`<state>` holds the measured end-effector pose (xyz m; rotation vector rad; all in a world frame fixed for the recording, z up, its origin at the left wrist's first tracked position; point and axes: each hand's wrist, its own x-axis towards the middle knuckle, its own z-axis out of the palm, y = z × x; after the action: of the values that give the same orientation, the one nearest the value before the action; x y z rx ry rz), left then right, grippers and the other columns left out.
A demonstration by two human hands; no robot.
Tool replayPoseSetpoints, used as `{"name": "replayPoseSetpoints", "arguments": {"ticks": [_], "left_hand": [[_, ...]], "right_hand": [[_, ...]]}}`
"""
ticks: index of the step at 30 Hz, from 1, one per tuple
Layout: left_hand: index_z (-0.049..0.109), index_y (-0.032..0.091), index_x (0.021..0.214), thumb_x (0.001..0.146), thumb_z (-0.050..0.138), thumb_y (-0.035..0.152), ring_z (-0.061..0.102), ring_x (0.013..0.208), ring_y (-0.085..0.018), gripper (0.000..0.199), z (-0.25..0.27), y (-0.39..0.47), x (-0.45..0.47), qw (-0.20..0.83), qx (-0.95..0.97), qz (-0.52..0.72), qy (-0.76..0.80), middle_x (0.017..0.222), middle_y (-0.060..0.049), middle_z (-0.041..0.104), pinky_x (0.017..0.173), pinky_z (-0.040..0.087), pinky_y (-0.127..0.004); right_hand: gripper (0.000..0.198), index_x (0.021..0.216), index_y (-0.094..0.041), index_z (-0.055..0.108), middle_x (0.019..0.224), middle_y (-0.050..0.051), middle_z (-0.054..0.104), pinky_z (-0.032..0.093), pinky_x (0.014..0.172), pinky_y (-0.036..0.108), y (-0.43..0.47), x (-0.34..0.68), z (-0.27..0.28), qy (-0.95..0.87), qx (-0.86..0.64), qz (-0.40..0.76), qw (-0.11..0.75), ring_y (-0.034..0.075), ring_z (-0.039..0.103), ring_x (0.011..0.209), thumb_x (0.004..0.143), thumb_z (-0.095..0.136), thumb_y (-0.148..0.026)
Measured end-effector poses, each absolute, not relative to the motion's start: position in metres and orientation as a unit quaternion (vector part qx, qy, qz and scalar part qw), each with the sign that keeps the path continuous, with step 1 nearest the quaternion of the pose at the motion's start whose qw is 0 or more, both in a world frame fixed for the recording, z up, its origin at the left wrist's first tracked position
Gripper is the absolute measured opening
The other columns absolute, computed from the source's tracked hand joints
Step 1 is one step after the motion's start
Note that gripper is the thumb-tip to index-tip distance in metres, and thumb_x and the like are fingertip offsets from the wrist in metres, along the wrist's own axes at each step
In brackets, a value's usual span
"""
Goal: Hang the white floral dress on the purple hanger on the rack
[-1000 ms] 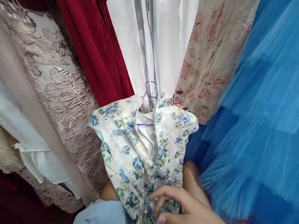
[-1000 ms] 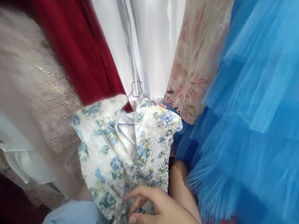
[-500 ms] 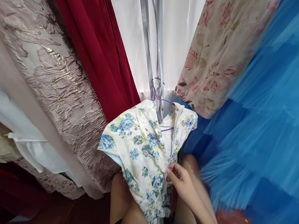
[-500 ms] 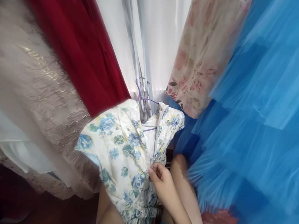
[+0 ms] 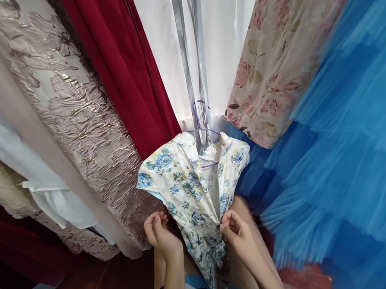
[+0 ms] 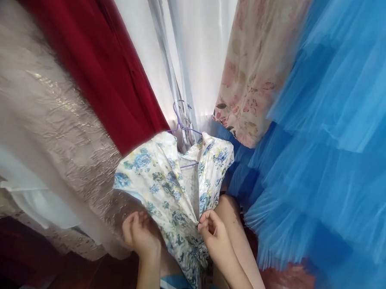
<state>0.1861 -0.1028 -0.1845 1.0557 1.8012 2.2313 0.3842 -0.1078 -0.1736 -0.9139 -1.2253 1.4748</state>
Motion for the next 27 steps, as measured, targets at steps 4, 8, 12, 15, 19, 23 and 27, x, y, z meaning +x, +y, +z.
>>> {"name": "replayPoseSetpoints", "arguments": {"ticks": [4, 8, 12, 15, 19, 23, 27], "left_hand": [[0.062, 0.022, 0.095, 0.090, 0.056, 0.029, 0.061, 0.091, -0.021, 0.010, -0.202, -0.132, 0.217, 0.130, 0.488, 0.646, 0.573, 0.094, -0.004, 0.062, 0.084, 0.051, -0.033], [0.061, 0.023, 0.110, 0.092, 0.052, 0.025, 0.065, 0.097, -0.023, 0.021, -0.214, -0.141, 0.256, 0.253, 0.555, 0.570, 0.550, 0.103, -0.007, 0.066, 0.087, 0.053, -0.036], [0.060, 0.021, 0.083, 0.090, 0.055, 0.026, 0.063, 0.073, -0.019, 0.010, -0.221, -0.135, 0.269, 0.253, 0.528, 0.587, 0.559, 0.077, -0.003, 0.063, 0.070, 0.053, -0.031], [0.058, 0.021, 0.074, 0.090, 0.057, 0.025, 0.061, 0.071, -0.018, 0.016, -0.218, -0.135, 0.267, 0.222, 0.540, 0.597, 0.550, 0.073, -0.002, 0.061, 0.070, 0.052, -0.030], [0.059, 0.021, 0.073, 0.088, 0.057, 0.023, 0.060, 0.070, -0.019, 0.015, -0.210, -0.141, 0.254, 0.185, 0.579, 0.569, 0.554, 0.073, -0.003, 0.060, 0.067, 0.051, -0.030], [0.059, 0.022, 0.071, 0.089, 0.054, 0.023, 0.058, 0.066, -0.018, 0.018, -0.206, -0.141, 0.236, 0.166, 0.613, 0.526, 0.565, 0.071, -0.003, 0.057, 0.061, 0.048, -0.028], [0.059, 0.023, 0.072, 0.089, 0.051, 0.019, 0.060, 0.069, -0.019, 0.019, -0.211, -0.139, 0.229, 0.165, 0.647, 0.483, 0.567, 0.074, -0.003, 0.058, 0.063, 0.049, -0.028]], "right_hand": [[0.019, 0.082, -0.021, 0.048, 0.067, -0.004, 0.046, 0.030, 0.056, 0.024, -0.114, 0.371, -0.174, -0.494, -0.349, 0.633, 0.483, 0.012, 0.041, 0.059, 0.084, 0.065, -0.028], [0.022, 0.075, -0.020, 0.049, 0.065, -0.005, 0.044, 0.033, 0.056, 0.024, -0.121, 0.362, -0.174, -0.492, -0.354, 0.614, 0.505, 0.012, 0.043, 0.058, 0.084, 0.067, -0.028], [0.030, 0.073, -0.021, 0.047, 0.063, -0.003, 0.053, 0.038, 0.054, 0.025, -0.123, 0.363, -0.170, -0.442, -0.358, 0.630, 0.529, 0.013, 0.050, 0.056, 0.081, 0.073, -0.034], [0.034, 0.071, -0.021, 0.045, 0.064, -0.002, 0.057, 0.041, 0.055, 0.025, -0.111, 0.362, -0.158, -0.395, -0.344, 0.628, 0.576, 0.014, 0.053, 0.057, 0.078, 0.076, -0.033], [0.034, 0.070, -0.021, 0.046, 0.070, 0.000, 0.063, 0.045, 0.059, 0.026, -0.066, 0.351, -0.119, -0.395, -0.291, 0.616, 0.616, 0.014, 0.059, 0.063, 0.075, 0.078, -0.032], [0.044, 0.062, -0.022, 0.039, 0.061, 0.000, 0.063, 0.046, 0.055, 0.025, -0.005, 0.336, -0.058, -0.400, -0.258, 0.618, 0.625, 0.013, 0.057, 0.056, 0.063, 0.082, -0.030], [0.040, 0.062, -0.022, 0.039, 0.058, 0.000, 0.063, 0.047, 0.054, 0.022, 0.034, 0.330, -0.011, -0.401, -0.252, 0.627, 0.618, 0.011, 0.058, 0.054, 0.058, 0.079, -0.022]]}}
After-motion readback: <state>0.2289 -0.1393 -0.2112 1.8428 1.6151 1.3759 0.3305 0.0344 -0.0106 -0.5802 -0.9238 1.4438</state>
